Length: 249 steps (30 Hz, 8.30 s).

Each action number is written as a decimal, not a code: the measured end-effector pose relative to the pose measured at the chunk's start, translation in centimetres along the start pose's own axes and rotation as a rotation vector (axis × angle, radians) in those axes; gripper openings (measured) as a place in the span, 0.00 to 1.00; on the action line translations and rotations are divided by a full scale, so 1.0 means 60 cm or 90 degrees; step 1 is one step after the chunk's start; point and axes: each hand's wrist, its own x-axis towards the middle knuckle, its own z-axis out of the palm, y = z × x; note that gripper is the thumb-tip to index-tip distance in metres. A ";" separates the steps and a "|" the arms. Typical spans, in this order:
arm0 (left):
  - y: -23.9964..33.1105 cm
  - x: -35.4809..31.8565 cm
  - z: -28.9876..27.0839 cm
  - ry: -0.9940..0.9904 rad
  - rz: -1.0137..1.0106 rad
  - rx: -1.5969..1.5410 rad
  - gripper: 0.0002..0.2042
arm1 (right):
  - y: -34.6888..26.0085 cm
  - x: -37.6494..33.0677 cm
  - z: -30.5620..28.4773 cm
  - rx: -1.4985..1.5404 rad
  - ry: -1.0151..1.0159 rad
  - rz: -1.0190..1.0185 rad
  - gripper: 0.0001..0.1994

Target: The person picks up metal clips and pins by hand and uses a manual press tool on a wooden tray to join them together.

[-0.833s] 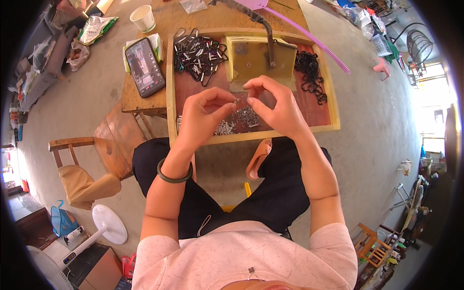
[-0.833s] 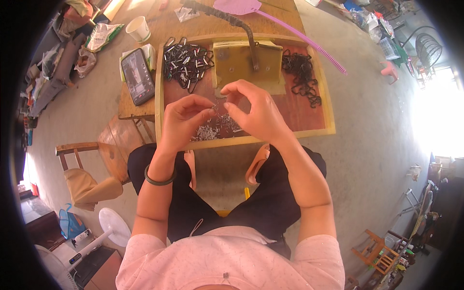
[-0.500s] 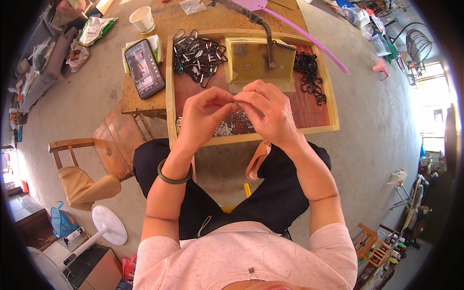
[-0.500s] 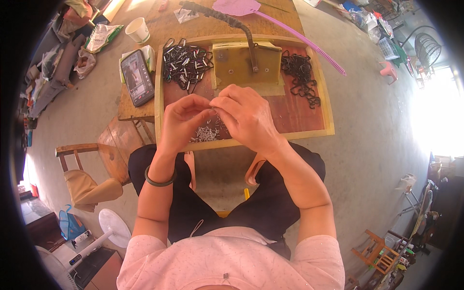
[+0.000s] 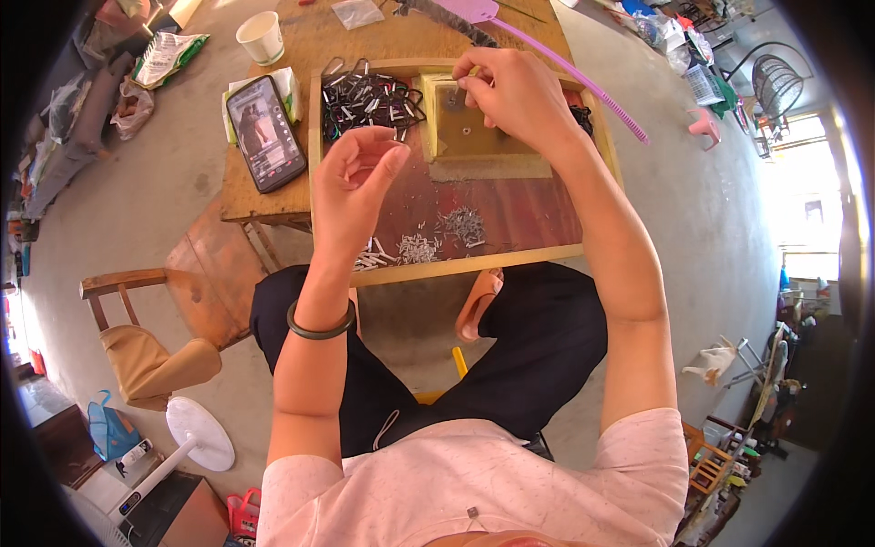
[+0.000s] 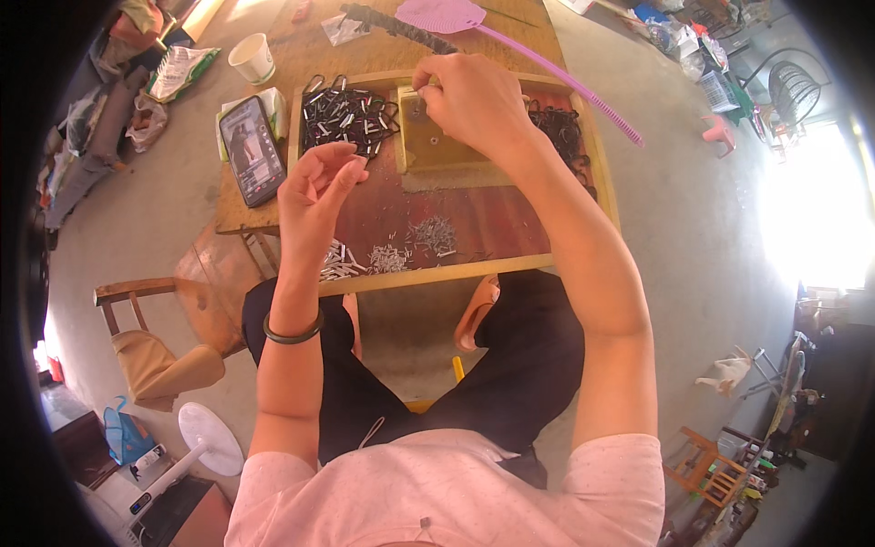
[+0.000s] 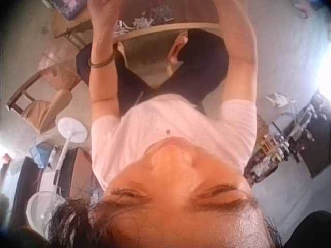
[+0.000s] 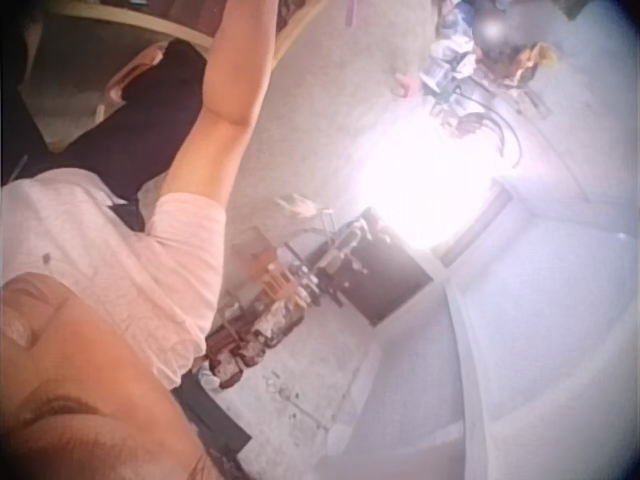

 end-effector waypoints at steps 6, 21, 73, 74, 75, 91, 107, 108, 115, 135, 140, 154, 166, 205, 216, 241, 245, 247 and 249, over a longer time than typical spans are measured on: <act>0.004 0.002 -0.015 0.039 0.025 -0.023 0.11 | -0.023 0.032 -0.003 -0.033 -0.134 0.036 0.11; 0.030 0.013 -0.046 0.119 0.046 -0.049 0.11 | -0.047 -0.038 0.056 -0.157 -0.018 -0.216 0.12; -0.028 -0.126 0.115 -0.245 0.429 0.529 0.16 | 0.093 -0.227 -0.027 0.651 0.102 0.214 0.03; -0.027 -0.125 0.116 -0.244 0.435 0.527 0.16 | 0.088 -0.226 -0.023 0.651 0.102 0.214 0.03; -0.027 -0.127 0.114 -0.245 0.435 0.527 0.16 | 0.082 -0.225 -0.018 0.712 0.075 0.202 0.04; 0.018 -0.072 0.069 -0.096 -0.029 0.113 0.09 | -0.024 -0.189 0.042 0.994 -0.097 0.211 0.06; 0.074 0.057 0.106 -0.162 -0.092 -0.187 0.07 | 0.003 -0.133 0.025 1.014 0.056 0.189 0.05; 0.071 0.060 0.105 -0.168 -0.091 -0.181 0.07 | 0.010 -0.132 0.025 0.968 0.044 0.190 0.05; 0.070 0.071 0.078 -0.161 -0.144 -0.032 0.07 | -0.014 -0.121 0.000 0.409 0.139 0.020 0.23; 0.030 0.089 0.083 -0.139 0.007 0.051 0.10 | 0.013 -0.098 -0.010 -0.034 0.164 -0.235 0.28; 0.037 0.104 0.090 -0.053 0.001 0.021 0.11 | 0.035 -0.094 0.005 -0.057 0.228 -0.219 0.27; -0.009 0.112 0.079 -0.006 -0.066 0.035 0.14 | 0.031 -0.064 0.049 -0.015 0.205 -0.210 0.25; -0.028 0.114 0.072 -0.054 -0.059 0.012 0.12 | 0.032 -0.063 0.055 -0.033 0.212 -0.205 0.24; -0.020 0.109 0.059 -0.065 -0.008 0.375 0.24 | 0.035 -0.063 0.036 -0.026 0.182 -0.228 0.24; -0.016 0.095 0.068 -0.046 -0.039 0.455 0.24 | 0.009 -0.039 0.048 0.057 0.096 -0.148 0.20; 0.028 0.117 0.043 0.124 0.538 0.825 0.28 | 0.031 -0.035 0.059 0.026 0.161 -0.218 0.19; 0.026 0.115 0.041 0.118 0.511 0.850 0.29 | 0.031 -0.033 0.060 0.030 0.153 -0.218 0.19; 0.023 0.113 0.041 0.123 0.493 0.851 0.30 | 0.031 -0.034 0.062 0.035 0.148 -0.225 0.19; 0.019 0.114 0.040 0.133 0.526 0.841 0.30 | 0.030 -0.037 0.063 0.032 0.145 -0.203 0.19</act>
